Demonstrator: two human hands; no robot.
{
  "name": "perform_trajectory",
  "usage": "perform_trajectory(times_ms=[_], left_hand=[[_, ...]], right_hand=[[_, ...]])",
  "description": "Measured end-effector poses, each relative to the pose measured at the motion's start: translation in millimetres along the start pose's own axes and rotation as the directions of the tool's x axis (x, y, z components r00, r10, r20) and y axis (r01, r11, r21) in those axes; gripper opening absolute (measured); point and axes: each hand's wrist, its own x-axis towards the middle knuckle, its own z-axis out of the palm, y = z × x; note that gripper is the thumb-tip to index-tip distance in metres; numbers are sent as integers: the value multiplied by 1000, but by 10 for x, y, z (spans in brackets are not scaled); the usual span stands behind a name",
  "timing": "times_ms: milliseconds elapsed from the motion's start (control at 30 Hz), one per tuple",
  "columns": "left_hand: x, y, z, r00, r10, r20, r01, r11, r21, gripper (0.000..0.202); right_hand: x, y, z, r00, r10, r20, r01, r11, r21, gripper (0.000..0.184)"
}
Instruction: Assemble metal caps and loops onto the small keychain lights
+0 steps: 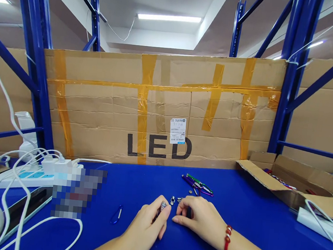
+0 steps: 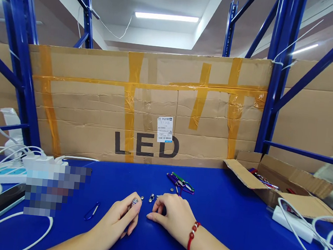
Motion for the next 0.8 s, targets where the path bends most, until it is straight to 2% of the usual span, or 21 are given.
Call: perform_trajectory(times_ms=[133,300,800], left_hand=[[-16,6,-2,1000,5,1,-5,1000,13,36],[-18,10,-5,1000,30,2,-31,999,42,35],[-19,-32,-11,998,57,3,-57,996,72,31]], right_hand=[[-7,-24,-6,1000,7,2,-7,1000,-16,15],[8,-2,-21,999,-2,-33,-2,991,-135,13],[-12,18,19,999,-33,-16,31,994,-109,13]])
